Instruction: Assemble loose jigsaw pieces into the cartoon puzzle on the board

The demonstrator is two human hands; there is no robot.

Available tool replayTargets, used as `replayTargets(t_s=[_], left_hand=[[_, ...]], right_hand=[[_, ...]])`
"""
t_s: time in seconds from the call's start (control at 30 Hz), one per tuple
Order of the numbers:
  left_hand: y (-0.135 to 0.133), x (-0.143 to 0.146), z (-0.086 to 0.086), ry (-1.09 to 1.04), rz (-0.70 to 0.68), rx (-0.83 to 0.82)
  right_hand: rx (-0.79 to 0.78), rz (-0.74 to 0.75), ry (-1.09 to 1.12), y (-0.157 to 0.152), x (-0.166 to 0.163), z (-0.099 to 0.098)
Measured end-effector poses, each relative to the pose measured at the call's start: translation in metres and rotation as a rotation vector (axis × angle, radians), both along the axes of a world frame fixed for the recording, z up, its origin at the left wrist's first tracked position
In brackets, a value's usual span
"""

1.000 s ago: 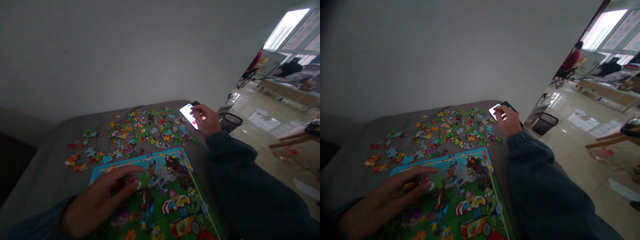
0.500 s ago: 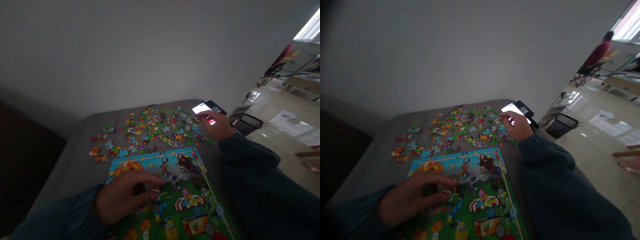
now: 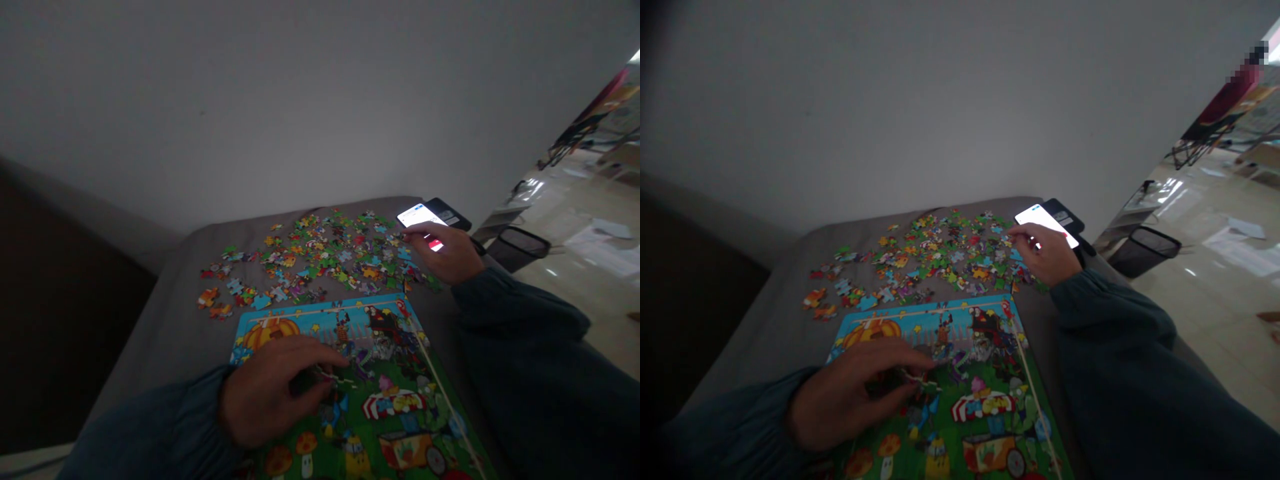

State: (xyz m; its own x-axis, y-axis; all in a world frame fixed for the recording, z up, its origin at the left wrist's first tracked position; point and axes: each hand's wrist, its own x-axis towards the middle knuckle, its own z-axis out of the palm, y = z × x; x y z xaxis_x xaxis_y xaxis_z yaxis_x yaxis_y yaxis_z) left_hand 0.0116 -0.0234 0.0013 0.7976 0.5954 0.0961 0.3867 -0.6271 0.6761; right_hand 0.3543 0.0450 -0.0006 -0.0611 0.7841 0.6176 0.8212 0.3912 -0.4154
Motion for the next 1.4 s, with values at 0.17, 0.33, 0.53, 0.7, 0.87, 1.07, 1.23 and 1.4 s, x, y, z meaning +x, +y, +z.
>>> replayTargets(t_s=[0.17,0.33,0.53,0.7,0.87,1.07,1.23,1.4], left_hand=[[0.005,0.001,0.002,-0.017,-0.030,0.156],[0.009,0.001,-0.003,-0.017,-0.050,0.203],[0.012,0.000,-0.007,0.000,-0.068,0.254],[0.010,0.000,-0.006,0.015,-0.072,0.309],[0.010,-0.001,-0.009,0.030,-0.081,0.341],[0.012,-0.001,-0.007,0.048,-0.079,0.310],[0.012,-0.001,-0.008,0.071,-0.073,0.274],[0.012,-0.002,-0.008,0.096,-0.063,0.236]], right_hand=[[-0.028,0.026,-0.002,0.001,0.000,-0.001],[-0.050,0.025,0.001,0.001,0.000,-0.002],[-0.045,0.033,-0.002,0.000,-0.001,-0.001],[-0.039,0.019,-0.004,0.000,-0.002,0.000],[-0.056,0.026,0.005,-0.001,-0.002,0.000],[-0.046,0.036,-0.003,-0.001,-0.003,0.001],[-0.029,0.051,-0.021,0.000,-0.003,0.000],[-0.041,0.072,-0.002,0.001,-0.002,-0.002]])
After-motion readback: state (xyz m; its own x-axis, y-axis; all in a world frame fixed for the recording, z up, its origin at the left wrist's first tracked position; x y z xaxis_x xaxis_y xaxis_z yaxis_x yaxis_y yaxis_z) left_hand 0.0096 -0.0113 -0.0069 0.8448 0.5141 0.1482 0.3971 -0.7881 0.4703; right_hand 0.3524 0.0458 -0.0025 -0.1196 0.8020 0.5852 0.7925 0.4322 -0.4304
